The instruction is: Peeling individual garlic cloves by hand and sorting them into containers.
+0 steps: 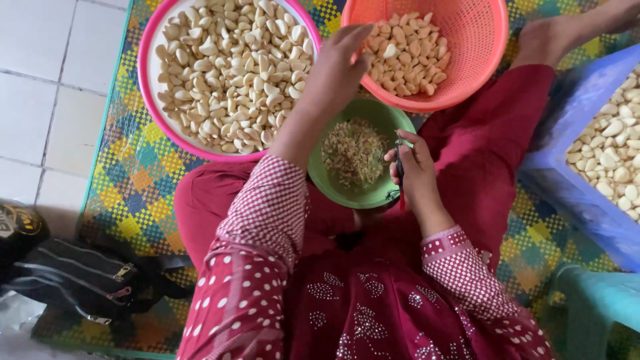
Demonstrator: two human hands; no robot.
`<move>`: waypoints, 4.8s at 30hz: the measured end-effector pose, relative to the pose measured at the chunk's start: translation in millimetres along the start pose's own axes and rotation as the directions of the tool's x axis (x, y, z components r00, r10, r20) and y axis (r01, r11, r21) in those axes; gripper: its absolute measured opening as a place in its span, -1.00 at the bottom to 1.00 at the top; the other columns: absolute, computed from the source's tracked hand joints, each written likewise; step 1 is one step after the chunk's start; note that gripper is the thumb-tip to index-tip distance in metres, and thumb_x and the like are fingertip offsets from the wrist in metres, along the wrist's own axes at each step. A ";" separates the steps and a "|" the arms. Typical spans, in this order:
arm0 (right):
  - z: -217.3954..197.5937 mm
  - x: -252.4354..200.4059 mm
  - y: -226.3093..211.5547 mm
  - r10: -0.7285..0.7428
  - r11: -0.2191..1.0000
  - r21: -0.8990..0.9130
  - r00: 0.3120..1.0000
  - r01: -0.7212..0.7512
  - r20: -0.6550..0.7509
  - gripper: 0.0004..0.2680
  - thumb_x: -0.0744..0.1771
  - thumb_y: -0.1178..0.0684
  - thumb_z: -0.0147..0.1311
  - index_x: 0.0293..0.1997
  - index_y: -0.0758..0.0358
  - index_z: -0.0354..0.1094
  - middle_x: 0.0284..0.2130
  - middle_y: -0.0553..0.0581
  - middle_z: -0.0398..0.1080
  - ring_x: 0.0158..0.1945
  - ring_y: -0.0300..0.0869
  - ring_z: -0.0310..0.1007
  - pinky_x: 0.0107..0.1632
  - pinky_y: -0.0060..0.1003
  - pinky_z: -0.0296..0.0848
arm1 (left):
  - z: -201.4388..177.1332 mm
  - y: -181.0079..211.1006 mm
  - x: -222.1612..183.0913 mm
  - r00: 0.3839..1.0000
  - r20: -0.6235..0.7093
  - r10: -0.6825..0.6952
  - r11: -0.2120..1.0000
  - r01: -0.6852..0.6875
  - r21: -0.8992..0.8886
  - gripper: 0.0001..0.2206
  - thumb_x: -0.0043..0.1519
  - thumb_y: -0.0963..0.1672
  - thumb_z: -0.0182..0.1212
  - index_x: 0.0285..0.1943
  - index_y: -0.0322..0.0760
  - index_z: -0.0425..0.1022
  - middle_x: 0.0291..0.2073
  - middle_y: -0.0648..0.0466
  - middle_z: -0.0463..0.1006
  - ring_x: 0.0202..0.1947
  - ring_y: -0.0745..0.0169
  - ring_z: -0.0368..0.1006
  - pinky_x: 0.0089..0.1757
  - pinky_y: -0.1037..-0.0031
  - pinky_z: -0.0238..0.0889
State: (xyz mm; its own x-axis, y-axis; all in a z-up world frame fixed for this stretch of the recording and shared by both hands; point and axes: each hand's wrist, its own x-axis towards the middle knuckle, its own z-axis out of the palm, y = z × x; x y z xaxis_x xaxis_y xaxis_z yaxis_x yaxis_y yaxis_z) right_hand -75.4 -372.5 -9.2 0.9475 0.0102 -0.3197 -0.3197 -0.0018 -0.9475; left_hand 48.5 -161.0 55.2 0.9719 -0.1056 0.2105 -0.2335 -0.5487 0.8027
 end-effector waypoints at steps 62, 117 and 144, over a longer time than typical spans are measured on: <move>8.5 9.3 27.9 0.072 0.989 -0.137 0.992 -0.057 0.107 -0.73 0.43 0.06 -0.15 0.29 0.18 0.26 -0.34 0.08 0.42 -0.53 -0.32 0.24 -0.55 -0.45 0.17 | -21.5 -70.2 -64.8 0.969 -0.187 -0.163 0.987 0.159 -0.033 -0.77 0.37 -0.17 0.09 0.16 -0.35 0.49 -0.21 0.00 0.53 -0.27 0.14 0.40 -0.28 0.34 0.30; 14.9 -32.4 -32.2 -0.383 0.675 -0.595 0.896 0.436 0.223 -0.73 0.45 0.10 -0.09 0.35 0.16 0.19 0.15 0.30 0.43 0.13 0.20 0.47 0.16 0.13 0.47 | 69.8 0.0 -131.8 0.964 -0.053 -0.261 0.786 0.180 -0.592 -0.78 0.20 -0.24 0.37 0.03 -0.38 0.61 -0.25 -0.08 0.62 -0.24 0.34 0.51 -0.22 0.50 0.49; 13.0 -31.2 -35.0 -0.409 0.623 -0.623 0.876 0.474 0.258 -0.77 0.46 0.13 -0.10 0.29 0.21 0.27 0.08 0.30 0.47 0.14 0.17 0.47 0.18 0.07 0.46 | 76.1 -10.8 -135.9 0.988 -0.038 -0.147 0.748 0.086 -0.658 -0.78 0.33 -0.22 0.25 0.13 -0.45 0.54 -0.11 -0.18 0.59 -0.06 0.08 0.57 -0.05 0.27 0.53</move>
State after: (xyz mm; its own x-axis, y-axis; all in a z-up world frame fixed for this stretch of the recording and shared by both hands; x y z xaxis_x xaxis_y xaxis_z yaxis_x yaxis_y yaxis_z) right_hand -94.0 -359.7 33.9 0.9575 0.2675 0.1076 0.2563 -0.6189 -0.7425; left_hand -78.7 -203.9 -24.6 0.9938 0.0074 0.1114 -0.1114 0.1263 0.9857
